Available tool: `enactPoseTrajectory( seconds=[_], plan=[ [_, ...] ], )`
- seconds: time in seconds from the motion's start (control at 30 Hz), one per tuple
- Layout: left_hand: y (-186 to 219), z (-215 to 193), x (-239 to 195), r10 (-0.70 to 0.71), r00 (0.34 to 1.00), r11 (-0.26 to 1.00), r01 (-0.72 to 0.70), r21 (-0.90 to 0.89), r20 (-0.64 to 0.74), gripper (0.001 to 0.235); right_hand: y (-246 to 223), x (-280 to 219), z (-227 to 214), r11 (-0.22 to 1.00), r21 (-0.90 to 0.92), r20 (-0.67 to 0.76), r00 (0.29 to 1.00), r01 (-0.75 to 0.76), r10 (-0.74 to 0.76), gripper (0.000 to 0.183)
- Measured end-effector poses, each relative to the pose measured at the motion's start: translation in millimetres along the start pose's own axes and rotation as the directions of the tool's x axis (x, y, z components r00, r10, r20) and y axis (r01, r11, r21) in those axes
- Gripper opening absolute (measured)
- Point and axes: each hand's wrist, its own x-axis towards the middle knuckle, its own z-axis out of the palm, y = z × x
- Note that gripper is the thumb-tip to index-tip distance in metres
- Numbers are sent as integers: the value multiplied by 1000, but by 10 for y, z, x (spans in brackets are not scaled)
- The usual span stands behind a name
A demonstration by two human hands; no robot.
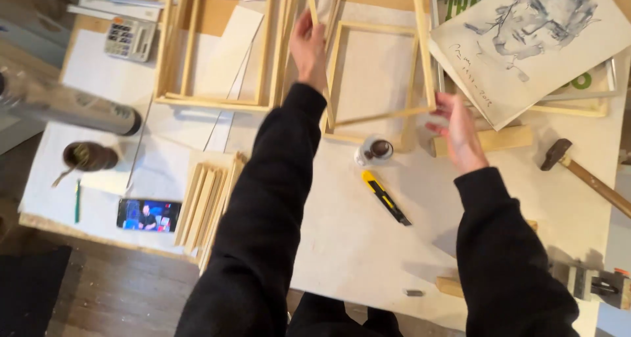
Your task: Assembling wooden picture frames by gluing and hammering joints in a corner clamp.
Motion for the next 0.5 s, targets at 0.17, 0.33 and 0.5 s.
enactPoseTrajectory(
  seconds=[0.17, 0.33, 0.5],
  plan=[
    [-1221, -291, -81, -56, 995, 994, 64, 87, -85, 47, 415, -59, 39, 980, -66, -89, 980, -186, 180, 55],
    [-1353, -305, -266, -143, 980, 958, 173, 228, -142, 48, 663, -15, 45, 956, -91, -126, 955, -280, 268, 56],
    [-1469, -386, -270, -21, 997, 910, 49, 413, -74, 48, 874, 93, -28, 960, -98, -157, 957, -262, 245, 58]
  ],
)
